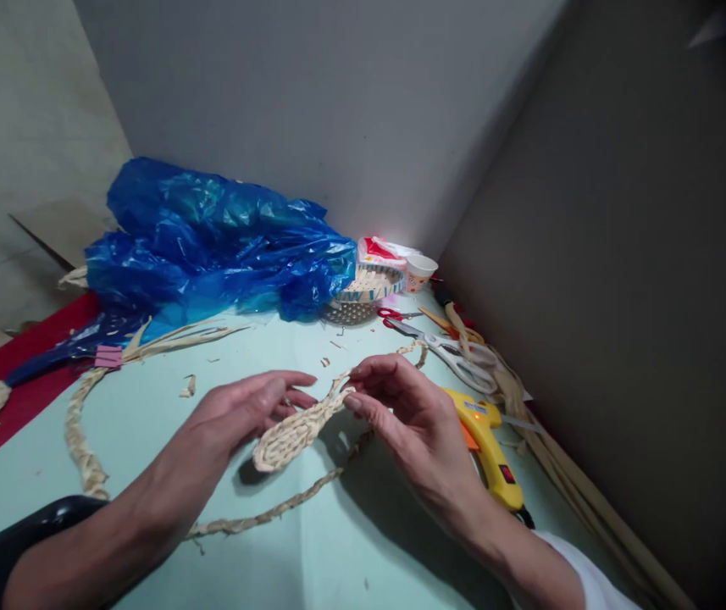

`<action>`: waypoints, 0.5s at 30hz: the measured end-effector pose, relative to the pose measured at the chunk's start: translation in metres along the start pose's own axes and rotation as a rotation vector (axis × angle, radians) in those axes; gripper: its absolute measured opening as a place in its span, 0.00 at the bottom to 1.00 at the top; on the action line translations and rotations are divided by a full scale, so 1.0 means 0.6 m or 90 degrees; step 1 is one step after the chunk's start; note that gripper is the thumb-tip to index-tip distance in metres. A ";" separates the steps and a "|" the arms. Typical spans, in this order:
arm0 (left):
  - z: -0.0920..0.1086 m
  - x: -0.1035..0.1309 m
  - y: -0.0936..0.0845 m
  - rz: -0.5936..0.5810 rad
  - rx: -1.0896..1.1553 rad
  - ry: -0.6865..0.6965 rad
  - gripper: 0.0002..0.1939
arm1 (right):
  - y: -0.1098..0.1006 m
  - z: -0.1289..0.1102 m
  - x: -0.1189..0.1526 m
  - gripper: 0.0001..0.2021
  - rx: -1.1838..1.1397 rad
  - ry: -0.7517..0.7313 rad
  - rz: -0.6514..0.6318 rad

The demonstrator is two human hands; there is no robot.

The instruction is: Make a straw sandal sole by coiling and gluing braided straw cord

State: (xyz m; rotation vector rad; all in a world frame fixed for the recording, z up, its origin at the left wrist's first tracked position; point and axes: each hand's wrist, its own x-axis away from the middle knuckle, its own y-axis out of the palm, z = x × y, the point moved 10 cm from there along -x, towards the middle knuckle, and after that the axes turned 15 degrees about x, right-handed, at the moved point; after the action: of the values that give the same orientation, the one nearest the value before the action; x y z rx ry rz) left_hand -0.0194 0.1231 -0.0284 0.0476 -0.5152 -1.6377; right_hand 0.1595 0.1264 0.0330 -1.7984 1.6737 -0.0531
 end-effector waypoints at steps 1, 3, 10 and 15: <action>0.012 -0.005 -0.014 0.040 -0.005 0.036 0.21 | -0.001 0.005 -0.002 0.04 -0.005 0.010 0.007; 0.037 -0.013 -0.039 0.103 -0.002 0.111 0.16 | -0.003 0.015 -0.006 0.05 -0.019 0.032 0.017; 0.076 -0.013 -0.049 0.128 -0.058 0.217 0.06 | -0.005 0.032 -0.007 0.08 -0.044 0.069 0.037; 0.103 0.000 -0.065 0.184 -0.079 0.264 0.02 | -0.021 0.046 -0.008 0.09 -0.057 0.092 0.087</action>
State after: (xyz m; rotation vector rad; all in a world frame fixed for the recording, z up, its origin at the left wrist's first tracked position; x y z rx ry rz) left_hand -0.0758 0.1434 0.0129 0.2075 -0.0955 -1.3251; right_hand 0.1823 0.1423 0.0197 -1.7761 1.9255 -0.0504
